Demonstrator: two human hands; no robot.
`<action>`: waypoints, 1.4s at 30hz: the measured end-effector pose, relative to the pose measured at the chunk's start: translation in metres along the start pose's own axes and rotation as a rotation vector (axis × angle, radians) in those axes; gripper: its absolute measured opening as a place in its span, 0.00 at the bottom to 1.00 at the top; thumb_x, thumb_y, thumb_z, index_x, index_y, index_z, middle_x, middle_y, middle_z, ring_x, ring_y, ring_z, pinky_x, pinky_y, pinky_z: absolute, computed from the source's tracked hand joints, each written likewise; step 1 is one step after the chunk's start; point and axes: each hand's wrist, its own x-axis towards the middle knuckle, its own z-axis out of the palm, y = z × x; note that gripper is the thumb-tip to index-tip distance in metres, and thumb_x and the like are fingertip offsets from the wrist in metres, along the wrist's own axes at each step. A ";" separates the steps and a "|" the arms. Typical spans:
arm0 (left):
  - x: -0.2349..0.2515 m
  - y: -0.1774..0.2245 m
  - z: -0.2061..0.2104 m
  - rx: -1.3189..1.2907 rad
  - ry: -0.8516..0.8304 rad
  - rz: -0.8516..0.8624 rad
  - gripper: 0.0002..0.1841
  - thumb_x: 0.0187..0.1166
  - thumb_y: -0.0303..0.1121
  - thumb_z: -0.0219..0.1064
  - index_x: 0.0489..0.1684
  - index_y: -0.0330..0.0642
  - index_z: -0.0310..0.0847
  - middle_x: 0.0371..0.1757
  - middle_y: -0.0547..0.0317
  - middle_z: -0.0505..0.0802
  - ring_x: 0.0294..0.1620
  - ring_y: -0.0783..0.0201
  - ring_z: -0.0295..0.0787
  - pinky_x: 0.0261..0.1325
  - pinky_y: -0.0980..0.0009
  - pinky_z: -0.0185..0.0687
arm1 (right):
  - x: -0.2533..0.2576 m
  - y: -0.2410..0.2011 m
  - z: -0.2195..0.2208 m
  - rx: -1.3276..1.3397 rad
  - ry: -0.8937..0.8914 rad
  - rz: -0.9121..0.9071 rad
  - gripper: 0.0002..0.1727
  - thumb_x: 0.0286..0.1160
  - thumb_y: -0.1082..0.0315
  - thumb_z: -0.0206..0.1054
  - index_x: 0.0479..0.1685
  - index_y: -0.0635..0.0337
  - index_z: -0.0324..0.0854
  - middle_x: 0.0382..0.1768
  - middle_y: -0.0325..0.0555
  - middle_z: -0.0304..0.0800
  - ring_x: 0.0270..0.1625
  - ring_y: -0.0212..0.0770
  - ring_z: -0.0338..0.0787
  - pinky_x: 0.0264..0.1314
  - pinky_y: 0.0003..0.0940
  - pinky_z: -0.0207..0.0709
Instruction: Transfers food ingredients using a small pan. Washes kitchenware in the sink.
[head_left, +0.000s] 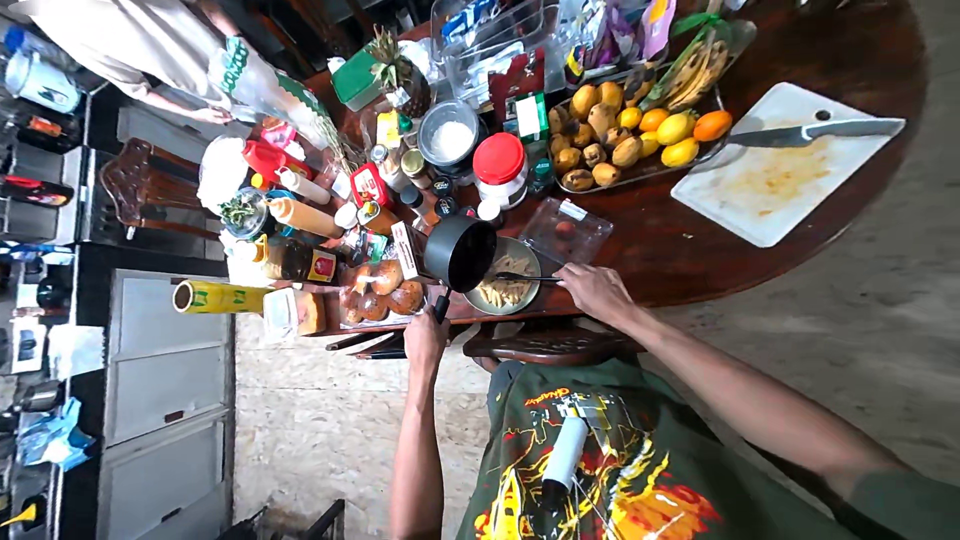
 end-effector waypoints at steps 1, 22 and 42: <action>-0.001 0.001 -0.001 0.001 0.006 -0.002 0.19 0.78 0.48 0.65 0.56 0.46 0.88 0.48 0.46 0.95 0.54 0.44 0.94 0.56 0.41 0.86 | 0.000 -0.001 0.008 -0.023 -0.004 -0.006 0.12 0.89 0.66 0.59 0.59 0.56 0.87 0.55 0.52 0.92 0.56 0.57 0.92 0.54 0.58 0.84; -0.025 -0.012 -0.007 -0.153 0.088 -0.015 0.17 0.77 0.46 0.68 0.51 0.44 0.89 0.43 0.46 0.95 0.50 0.44 0.94 0.54 0.41 0.85 | -0.009 -0.011 0.003 -0.128 0.071 0.119 0.14 0.90 0.64 0.57 0.60 0.57 0.86 0.55 0.55 0.92 0.54 0.60 0.93 0.52 0.60 0.84; -0.146 -0.143 0.019 -0.966 0.054 -0.161 0.16 0.73 0.46 0.72 0.42 0.41 0.89 0.25 0.59 0.88 0.26 0.63 0.85 0.36 0.55 0.84 | -0.019 -0.166 -0.135 0.365 -0.006 0.031 0.23 0.79 0.45 0.68 0.60 0.50 0.89 0.50 0.44 0.95 0.49 0.39 0.93 0.54 0.46 0.87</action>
